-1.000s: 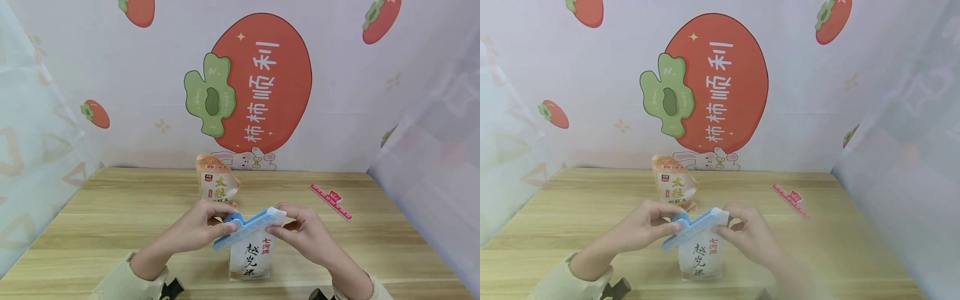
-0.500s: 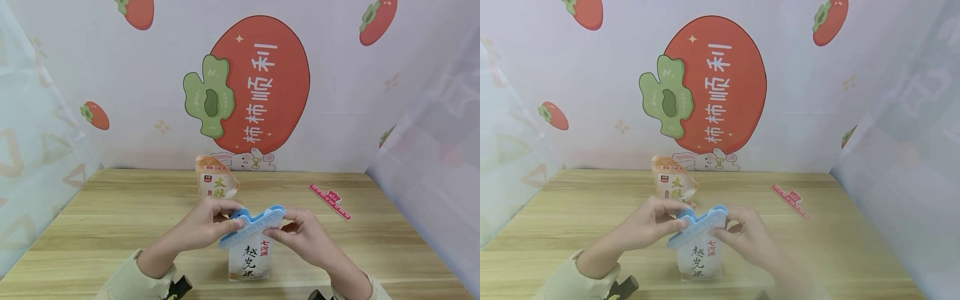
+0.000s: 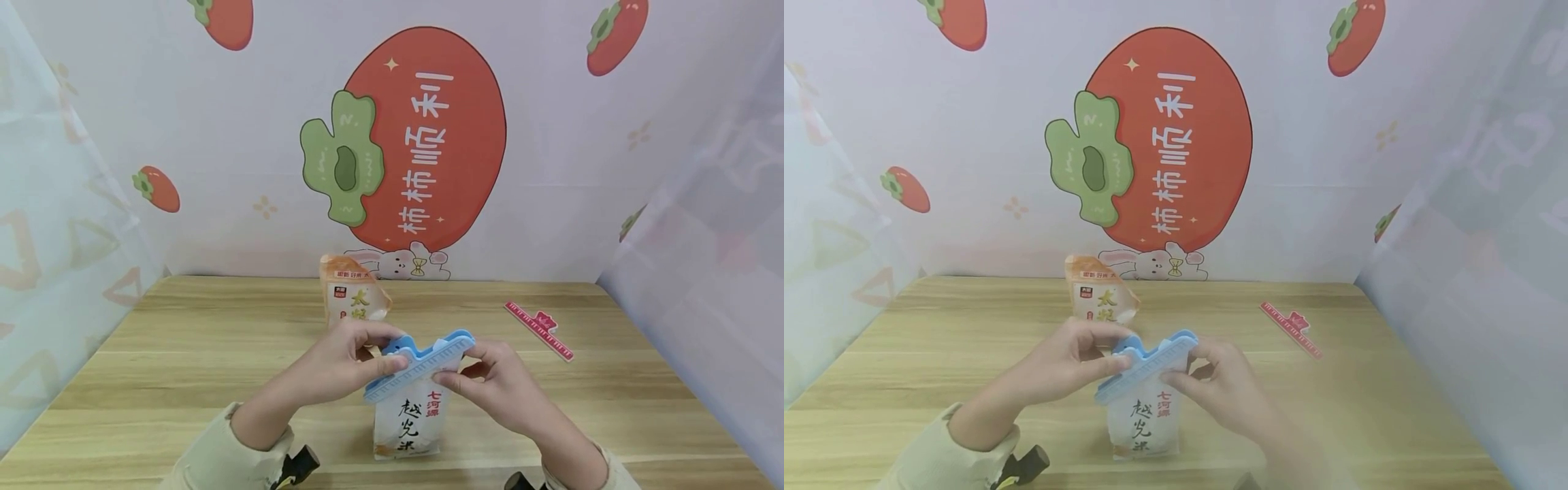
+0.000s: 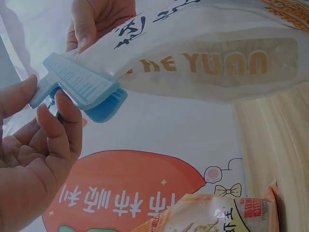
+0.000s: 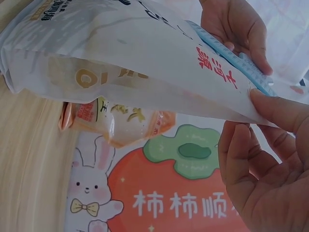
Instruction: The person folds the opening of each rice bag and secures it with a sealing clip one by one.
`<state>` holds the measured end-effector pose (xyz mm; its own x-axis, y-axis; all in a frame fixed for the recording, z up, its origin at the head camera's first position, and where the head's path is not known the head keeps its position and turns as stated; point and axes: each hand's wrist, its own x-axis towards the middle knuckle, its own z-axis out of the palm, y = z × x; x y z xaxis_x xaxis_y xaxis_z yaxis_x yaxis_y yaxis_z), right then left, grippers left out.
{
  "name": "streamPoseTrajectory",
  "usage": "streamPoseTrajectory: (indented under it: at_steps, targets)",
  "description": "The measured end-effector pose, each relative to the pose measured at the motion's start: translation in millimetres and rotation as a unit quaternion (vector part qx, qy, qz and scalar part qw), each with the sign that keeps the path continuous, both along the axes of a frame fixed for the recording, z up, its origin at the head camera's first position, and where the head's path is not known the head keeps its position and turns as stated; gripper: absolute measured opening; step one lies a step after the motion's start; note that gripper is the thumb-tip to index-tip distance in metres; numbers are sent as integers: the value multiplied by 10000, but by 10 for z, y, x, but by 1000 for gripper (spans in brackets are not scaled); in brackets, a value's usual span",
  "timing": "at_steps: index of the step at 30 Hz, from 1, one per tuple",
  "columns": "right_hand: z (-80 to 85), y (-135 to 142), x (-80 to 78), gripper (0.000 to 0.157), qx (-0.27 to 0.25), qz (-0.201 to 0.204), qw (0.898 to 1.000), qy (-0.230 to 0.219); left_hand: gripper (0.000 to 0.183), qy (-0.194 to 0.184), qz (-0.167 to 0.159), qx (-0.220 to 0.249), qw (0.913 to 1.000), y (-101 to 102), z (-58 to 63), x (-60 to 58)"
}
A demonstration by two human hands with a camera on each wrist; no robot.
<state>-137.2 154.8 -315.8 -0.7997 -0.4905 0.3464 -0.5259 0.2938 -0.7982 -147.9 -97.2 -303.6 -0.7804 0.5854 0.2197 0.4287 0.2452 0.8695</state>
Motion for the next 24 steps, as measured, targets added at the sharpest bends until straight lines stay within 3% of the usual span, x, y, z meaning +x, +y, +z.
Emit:
streamPoseTrajectory:
  at_steps: [8,17,24]
  targets:
    - [-1,0,-10,17,-17,-7,10000,57,21,220,47,-29,9997,-1,-23,-27]
    - [4,19,-40,19,44,69,10000,37,28,146,119,-30,9998,-17,-49,-32]
    - [-29,78,-50,27,339,190,9992,-135,31,-49,83,-160,9998,-83,-141,-50]
